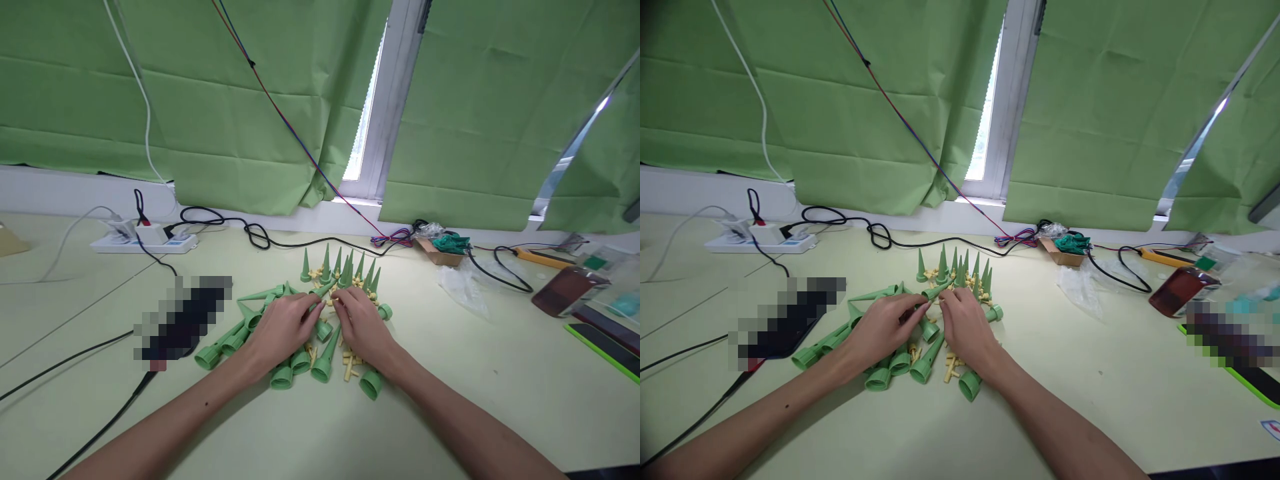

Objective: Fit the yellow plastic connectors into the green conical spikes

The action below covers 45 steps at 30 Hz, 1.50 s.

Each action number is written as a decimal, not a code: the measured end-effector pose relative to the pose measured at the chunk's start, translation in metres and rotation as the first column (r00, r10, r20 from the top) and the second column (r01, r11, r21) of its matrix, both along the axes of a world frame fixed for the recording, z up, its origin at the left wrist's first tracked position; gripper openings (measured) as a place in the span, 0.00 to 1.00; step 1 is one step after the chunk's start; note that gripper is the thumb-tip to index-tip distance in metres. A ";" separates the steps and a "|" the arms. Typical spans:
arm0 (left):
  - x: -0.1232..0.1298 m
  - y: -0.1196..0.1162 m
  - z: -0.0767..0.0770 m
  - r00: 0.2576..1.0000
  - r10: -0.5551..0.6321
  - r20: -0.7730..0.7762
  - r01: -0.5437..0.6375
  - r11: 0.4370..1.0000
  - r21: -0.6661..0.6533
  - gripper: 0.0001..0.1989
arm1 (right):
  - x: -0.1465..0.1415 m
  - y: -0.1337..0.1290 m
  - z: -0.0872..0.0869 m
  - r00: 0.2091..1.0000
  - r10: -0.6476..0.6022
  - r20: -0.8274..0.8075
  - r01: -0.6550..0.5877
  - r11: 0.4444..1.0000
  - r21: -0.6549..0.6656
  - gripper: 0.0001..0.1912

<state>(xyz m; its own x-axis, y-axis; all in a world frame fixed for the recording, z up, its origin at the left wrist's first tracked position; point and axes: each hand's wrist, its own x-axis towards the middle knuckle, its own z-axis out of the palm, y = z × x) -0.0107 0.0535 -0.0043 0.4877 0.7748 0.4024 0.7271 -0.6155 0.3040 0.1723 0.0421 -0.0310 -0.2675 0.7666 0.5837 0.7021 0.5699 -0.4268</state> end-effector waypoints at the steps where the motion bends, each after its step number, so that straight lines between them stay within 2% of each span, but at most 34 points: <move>1: 0.000 -0.001 0.000 1.000 -0.015 0.025 0.014 1.000 0.014 0.16 | -0.001 0.000 0.001 0.999 0.001 -0.039 -0.001 1.000 0.016 0.11; 4: 0.001 -0.004 0.000 0.996 -0.082 0.042 0.081 0.996 0.042 0.14 | -0.002 -0.001 0.003 0.991 0.010 -0.132 -0.003 0.999 0.053 0.10; 7: 0.002 -0.006 0.000 0.989 -0.146 -0.004 0.146 0.988 0.054 0.14 | -0.004 -0.003 0.005 0.984 0.028 -0.173 -0.016 0.997 0.073 0.09; 15: 0.001 -0.004 -0.001 0.979 -0.191 -0.073 0.195 0.980 0.049 0.12 | -0.005 -0.005 0.004 0.979 0.058 -0.197 -0.043 0.996 0.080 0.07; 26: 0.000 -0.002 -0.004 0.983 -0.165 -0.079 0.174 0.978 0.118 0.13 | -0.004 -0.004 0.002 0.975 0.066 -0.214 -0.051 0.996 0.076 0.06; 30: -0.001 0.002 -0.007 0.990 -0.128 -0.053 0.134 0.981 0.143 0.13 | -0.003 -0.004 0.001 0.965 0.116 -0.237 -0.099 0.992 0.081 0.07; 33: -0.002 0.003 -0.008 0.993 -0.115 -0.042 0.120 0.983 0.141 0.12 | -0.003 -0.003 0.001 0.957 0.152 -0.247 -0.137 0.988 0.077 0.08; 40: -0.002 0.002 -0.007 0.991 -0.135 -0.022 0.137 0.983 0.124 0.13 | 0.000 0.000 0.001 0.947 0.148 -0.287 -0.152 0.988 0.008 0.09; 45: -0.002 0.002 -0.008 0.989 -0.142 -0.046 0.146 0.983 0.114 0.14 | 0.000 0.001 0.002 0.942 0.187 -0.280 -0.189 0.982 0.022 0.08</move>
